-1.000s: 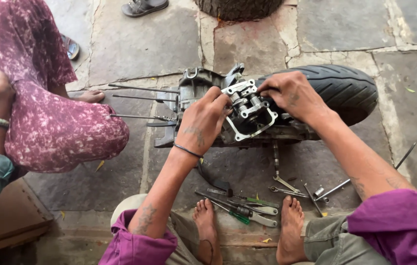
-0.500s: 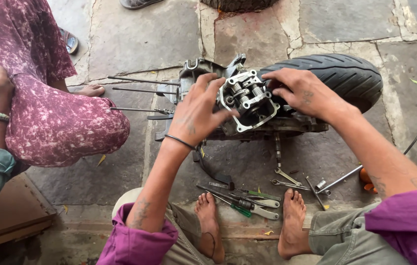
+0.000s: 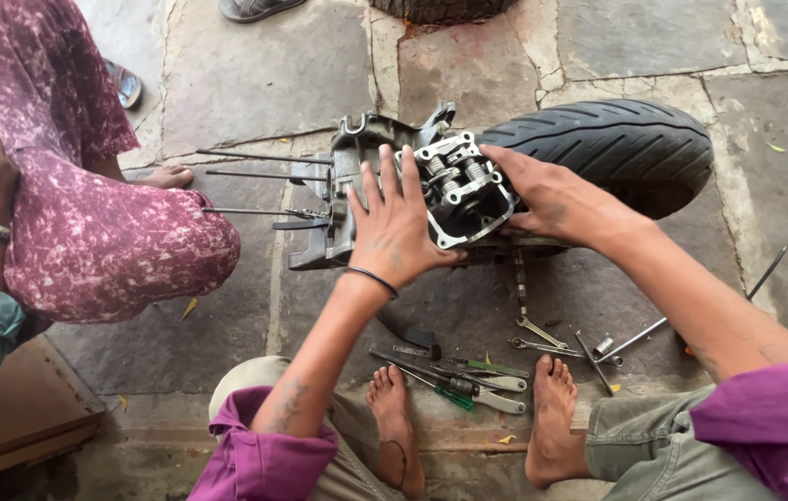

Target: Repairing and assembling parts of a motorcycle engine block.

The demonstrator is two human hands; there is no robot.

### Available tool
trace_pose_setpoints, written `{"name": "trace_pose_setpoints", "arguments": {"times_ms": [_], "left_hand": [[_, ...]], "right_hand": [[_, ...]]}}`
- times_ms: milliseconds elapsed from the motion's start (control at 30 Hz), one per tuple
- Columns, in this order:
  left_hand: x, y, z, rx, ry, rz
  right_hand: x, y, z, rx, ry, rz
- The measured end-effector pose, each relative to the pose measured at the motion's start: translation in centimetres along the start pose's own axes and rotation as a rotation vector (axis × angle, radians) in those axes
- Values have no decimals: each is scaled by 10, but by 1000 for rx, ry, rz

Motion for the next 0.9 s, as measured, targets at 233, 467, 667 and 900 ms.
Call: {"name": "trace_pose_setpoints", "arguments": {"times_ms": [233, 467, 667, 900], "left_hand": [[31, 18, 1, -44, -181, 157], [63, 58, 2, 141, -318, 320], [68, 43, -3, 140, -373, 390], [79, 45, -8, 182, -380, 486]], "right_hand": [[-21, 3, 21, -35, 215, 221], [-29, 2, 37, -52, 269, 323], [-18, -18, 33, -48, 442, 245], [-4, -20, 19, 37, 513, 240]]}}
Point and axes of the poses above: each hand's wrist, its own y-axis towards the middle knuckle, its own z-axis out of the palm, x = y × z, the point moved 2 cm from there along y, towards the middle knuckle, and after that the axes turned 9 degrees about -z, right-handed, at the moved point
